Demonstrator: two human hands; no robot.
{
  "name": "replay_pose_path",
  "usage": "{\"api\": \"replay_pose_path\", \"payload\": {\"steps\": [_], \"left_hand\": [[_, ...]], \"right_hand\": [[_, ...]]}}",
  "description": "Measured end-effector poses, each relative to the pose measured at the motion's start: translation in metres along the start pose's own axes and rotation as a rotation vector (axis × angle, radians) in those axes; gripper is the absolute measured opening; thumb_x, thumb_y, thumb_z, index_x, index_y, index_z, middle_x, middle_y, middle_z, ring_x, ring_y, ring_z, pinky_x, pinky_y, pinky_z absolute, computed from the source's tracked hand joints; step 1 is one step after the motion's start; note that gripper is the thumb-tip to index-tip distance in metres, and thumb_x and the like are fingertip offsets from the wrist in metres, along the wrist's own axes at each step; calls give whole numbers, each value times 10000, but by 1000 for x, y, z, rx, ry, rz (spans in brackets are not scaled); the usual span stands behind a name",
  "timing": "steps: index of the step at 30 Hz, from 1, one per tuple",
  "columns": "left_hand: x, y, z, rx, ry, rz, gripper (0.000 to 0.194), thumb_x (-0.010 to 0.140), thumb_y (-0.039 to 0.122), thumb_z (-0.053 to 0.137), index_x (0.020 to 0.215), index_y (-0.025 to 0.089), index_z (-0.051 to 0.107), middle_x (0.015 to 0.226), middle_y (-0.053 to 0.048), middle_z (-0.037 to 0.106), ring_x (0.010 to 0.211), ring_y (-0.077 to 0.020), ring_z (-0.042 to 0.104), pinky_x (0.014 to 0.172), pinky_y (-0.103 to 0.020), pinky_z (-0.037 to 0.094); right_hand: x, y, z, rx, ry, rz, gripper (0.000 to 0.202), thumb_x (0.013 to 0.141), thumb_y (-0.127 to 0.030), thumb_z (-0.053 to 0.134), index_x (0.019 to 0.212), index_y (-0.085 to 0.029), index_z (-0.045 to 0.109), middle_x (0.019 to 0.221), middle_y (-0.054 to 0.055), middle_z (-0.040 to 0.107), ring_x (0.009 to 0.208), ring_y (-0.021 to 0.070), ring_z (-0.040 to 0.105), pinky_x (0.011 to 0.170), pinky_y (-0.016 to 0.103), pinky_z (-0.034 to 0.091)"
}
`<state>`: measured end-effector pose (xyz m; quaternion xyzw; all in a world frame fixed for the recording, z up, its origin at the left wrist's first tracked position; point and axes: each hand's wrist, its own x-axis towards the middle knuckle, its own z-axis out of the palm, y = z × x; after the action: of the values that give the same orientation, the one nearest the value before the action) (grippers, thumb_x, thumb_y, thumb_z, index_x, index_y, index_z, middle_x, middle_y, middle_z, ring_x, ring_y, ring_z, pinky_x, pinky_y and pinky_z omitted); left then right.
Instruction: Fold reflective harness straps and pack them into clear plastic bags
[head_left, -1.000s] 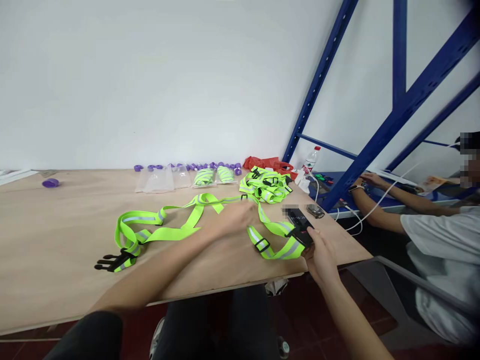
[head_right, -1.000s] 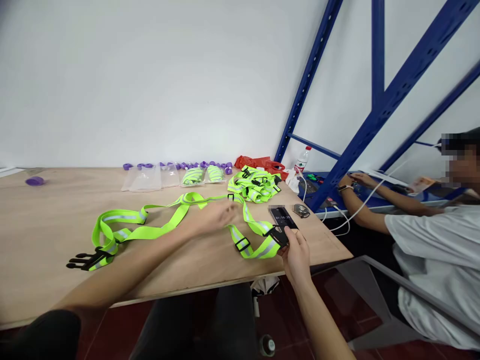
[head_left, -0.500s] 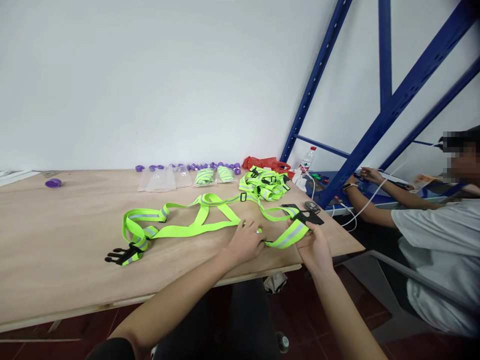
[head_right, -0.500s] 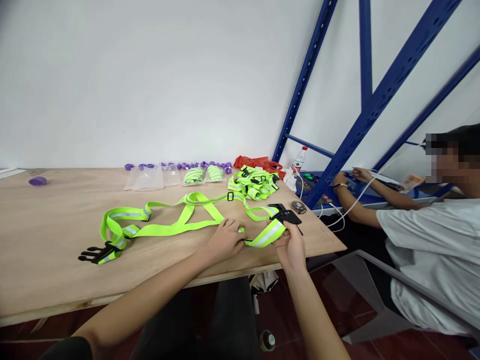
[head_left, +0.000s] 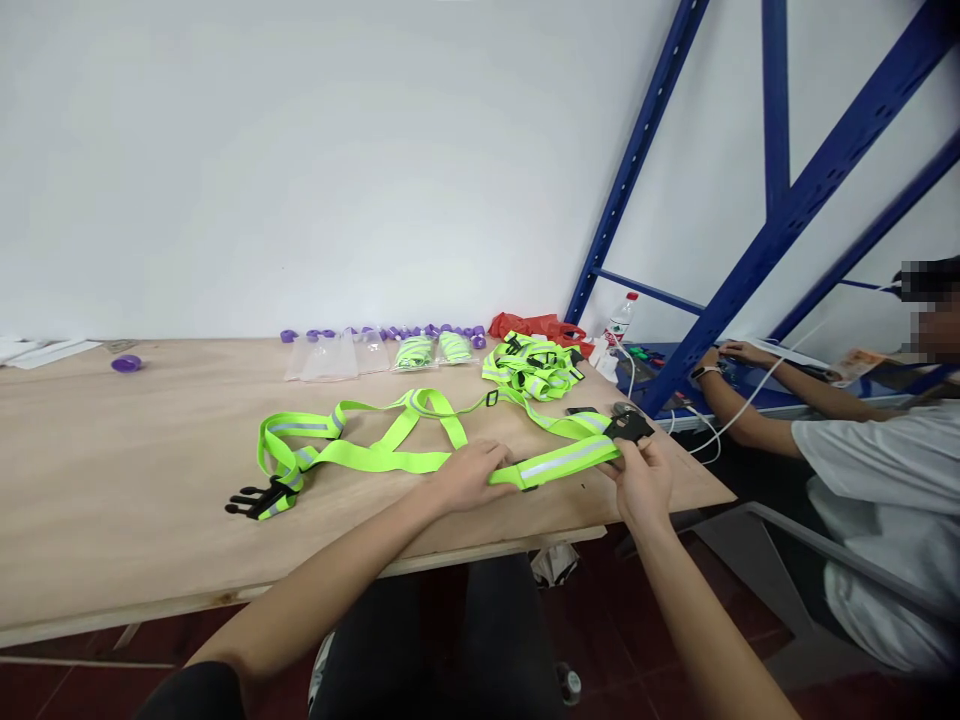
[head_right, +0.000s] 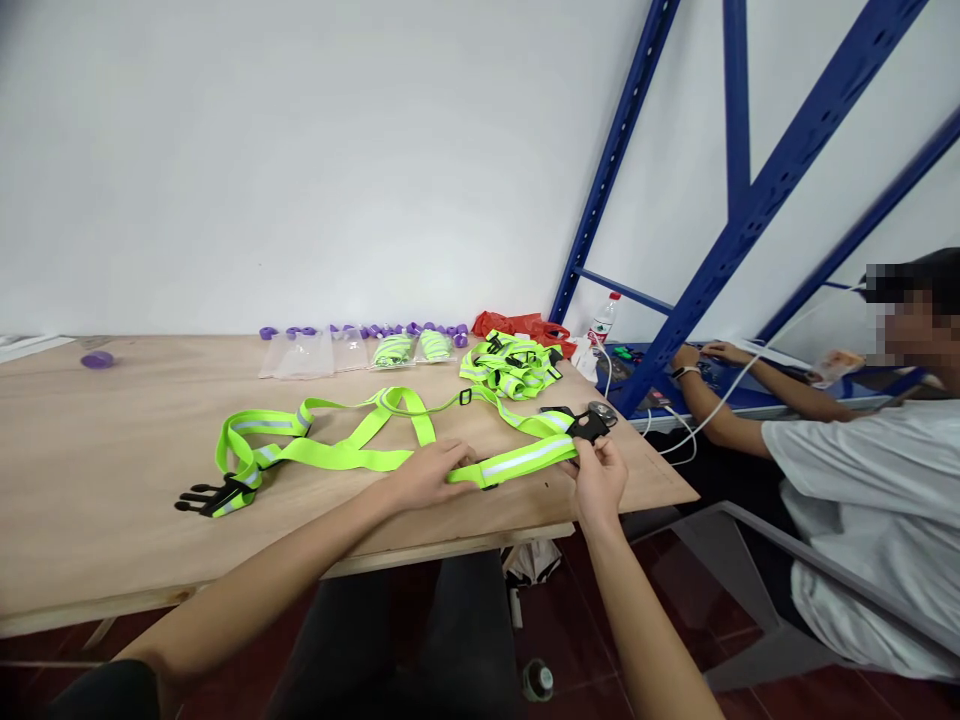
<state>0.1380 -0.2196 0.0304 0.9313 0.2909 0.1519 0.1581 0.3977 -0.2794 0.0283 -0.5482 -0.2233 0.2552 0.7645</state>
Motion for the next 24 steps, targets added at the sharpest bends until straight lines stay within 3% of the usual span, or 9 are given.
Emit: {"api": "replay_pose_path", "payload": {"steps": [4,6,9,12,16,19,24], "left_hand": [[-26,-18,-15,81,5,-60,133,902,250,579,1006,200,646,1078,-93,647,1036,-267,600,890,-384,474],[-38,-28,-20,102,7,-114,158,897,189,528,992,195,655,1047,-99,651,998,-268,610,869,-389,482],[-51,-36,-23,99,18,-179,202,884,180,520,1028,192,661,1120,-117,645,1037,-284,601,887,-400,477],[-54,-36,-27,40,18,-211,180,902,198,487,910,189,667,1098,-118,655,1064,-290,588,933,-415,454],[-56,-38,-48,-144,-8,-256,249,949,287,412,843,191,616,914,-70,672,900,-233,619,845,-353,482],[-62,-48,-72,-310,-89,-313,362,962,448,367,818,193,580,732,-22,621,667,-183,597,645,-286,487],[-74,-73,-98,-558,-307,-470,492,836,678,509,698,206,532,493,53,392,408,-118,373,421,-243,346]], "right_hand": [[10,4,-8,-30,21,-78,440,549,-344,807,652,-228,395,599,-92,494,520,92,516,436,207,499],[13,5,-11,-37,14,-114,449,555,-353,812,636,-226,389,585,-94,461,507,85,487,430,198,461],[13,6,-10,-36,-5,-152,473,560,-374,832,610,-219,388,589,-90,440,532,82,479,479,203,469],[10,6,-7,-31,-20,-165,504,560,-411,863,600,-212,401,586,-88,431,540,79,472,503,202,470],[11,3,-7,-41,-23,-154,496,566,-437,874,620,-209,436,608,-78,478,543,83,495,488,204,479],[14,1,-11,-57,21,-122,500,554,-432,866,626,-213,422,645,-67,522,576,102,544,491,221,529],[11,1,-12,-98,62,-127,485,550,-419,861,626,-214,428,647,-67,501,589,104,537,475,228,576]]}}
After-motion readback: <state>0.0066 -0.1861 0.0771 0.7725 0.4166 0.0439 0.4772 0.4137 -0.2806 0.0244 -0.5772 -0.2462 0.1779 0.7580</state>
